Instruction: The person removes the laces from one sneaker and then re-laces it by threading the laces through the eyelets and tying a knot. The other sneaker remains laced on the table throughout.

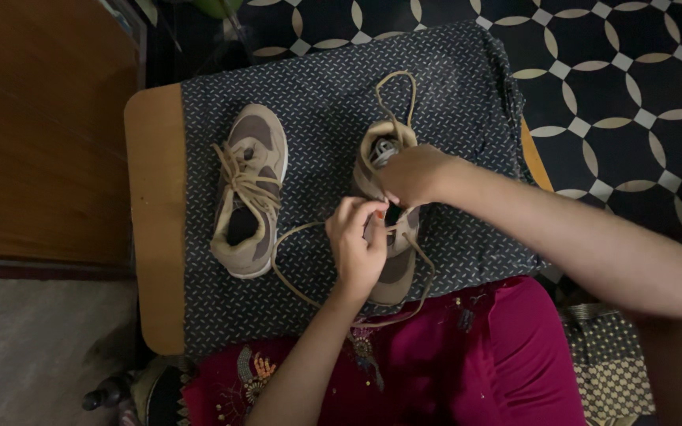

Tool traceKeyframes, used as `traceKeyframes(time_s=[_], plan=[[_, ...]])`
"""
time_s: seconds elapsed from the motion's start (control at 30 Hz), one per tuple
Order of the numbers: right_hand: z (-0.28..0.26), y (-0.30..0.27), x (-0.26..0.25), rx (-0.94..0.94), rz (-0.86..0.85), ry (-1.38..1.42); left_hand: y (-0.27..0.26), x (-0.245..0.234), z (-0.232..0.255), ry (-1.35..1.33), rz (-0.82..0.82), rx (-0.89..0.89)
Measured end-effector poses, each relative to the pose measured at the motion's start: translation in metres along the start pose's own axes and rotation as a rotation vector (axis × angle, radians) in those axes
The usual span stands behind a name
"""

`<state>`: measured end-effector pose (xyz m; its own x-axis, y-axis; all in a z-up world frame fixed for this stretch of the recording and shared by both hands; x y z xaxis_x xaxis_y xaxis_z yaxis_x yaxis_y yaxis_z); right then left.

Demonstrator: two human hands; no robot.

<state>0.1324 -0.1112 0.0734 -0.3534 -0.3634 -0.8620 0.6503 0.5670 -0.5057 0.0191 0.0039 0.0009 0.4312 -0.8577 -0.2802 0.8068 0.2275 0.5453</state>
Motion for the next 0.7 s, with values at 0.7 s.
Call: traceKeyframes(time_s=[0.7], plan=[[0.004,0.005,0.027,-0.063,0.041,-0.063,-0.006,0.011,-0.011,0.040,0.003,0.047]])
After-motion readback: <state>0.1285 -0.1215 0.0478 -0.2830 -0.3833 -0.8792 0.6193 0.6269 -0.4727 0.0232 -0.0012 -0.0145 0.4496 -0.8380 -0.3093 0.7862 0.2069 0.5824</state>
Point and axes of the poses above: each hand's wrist, its own y-axis towards the middle knuckle, its own x-axis out of the palm, z = x × y, the point moved 2 cm from there along y, towards the middle knuckle, and after that the axes turned 8 degrees about z, right-handed, at the moved point
